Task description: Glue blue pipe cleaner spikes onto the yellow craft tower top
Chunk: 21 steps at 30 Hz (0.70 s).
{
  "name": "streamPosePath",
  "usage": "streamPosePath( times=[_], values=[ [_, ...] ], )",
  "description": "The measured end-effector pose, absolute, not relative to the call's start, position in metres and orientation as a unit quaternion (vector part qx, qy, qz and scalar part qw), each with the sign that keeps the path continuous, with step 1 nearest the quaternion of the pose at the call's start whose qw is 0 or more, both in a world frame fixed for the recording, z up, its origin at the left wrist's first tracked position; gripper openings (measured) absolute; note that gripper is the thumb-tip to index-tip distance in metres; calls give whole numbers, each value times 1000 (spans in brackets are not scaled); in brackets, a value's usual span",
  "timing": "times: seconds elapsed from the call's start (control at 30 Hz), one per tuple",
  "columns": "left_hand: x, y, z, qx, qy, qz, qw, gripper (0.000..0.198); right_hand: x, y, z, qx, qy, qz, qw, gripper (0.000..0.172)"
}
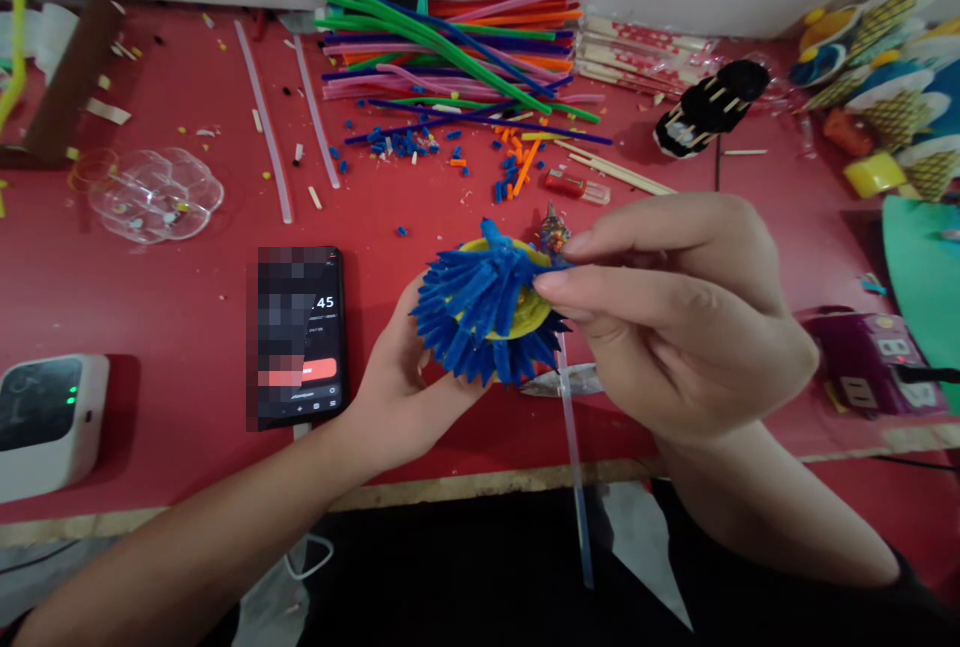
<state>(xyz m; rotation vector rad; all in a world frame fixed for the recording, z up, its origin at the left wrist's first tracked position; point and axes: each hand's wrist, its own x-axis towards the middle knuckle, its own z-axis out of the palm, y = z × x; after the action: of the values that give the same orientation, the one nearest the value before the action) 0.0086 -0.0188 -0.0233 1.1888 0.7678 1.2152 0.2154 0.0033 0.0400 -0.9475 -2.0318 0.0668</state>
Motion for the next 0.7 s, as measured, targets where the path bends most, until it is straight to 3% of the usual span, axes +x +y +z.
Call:
streamPosePath(
  times=[0.2, 0.47, 0.7],
  values=[
    [8, -18, -18, 529, 340, 520, 577, 48, 214, 6, 39, -366, -818, 32, 443, 32],
    [6, -19, -19, 538, 342, 510, 577, 60, 214, 5, 38, -356, -820, 37, 447, 32],
    [7, -19, -23, 528, 340, 518, 581, 55, 215, 2, 43, -385, -820, 14, 422, 32]
  ],
)
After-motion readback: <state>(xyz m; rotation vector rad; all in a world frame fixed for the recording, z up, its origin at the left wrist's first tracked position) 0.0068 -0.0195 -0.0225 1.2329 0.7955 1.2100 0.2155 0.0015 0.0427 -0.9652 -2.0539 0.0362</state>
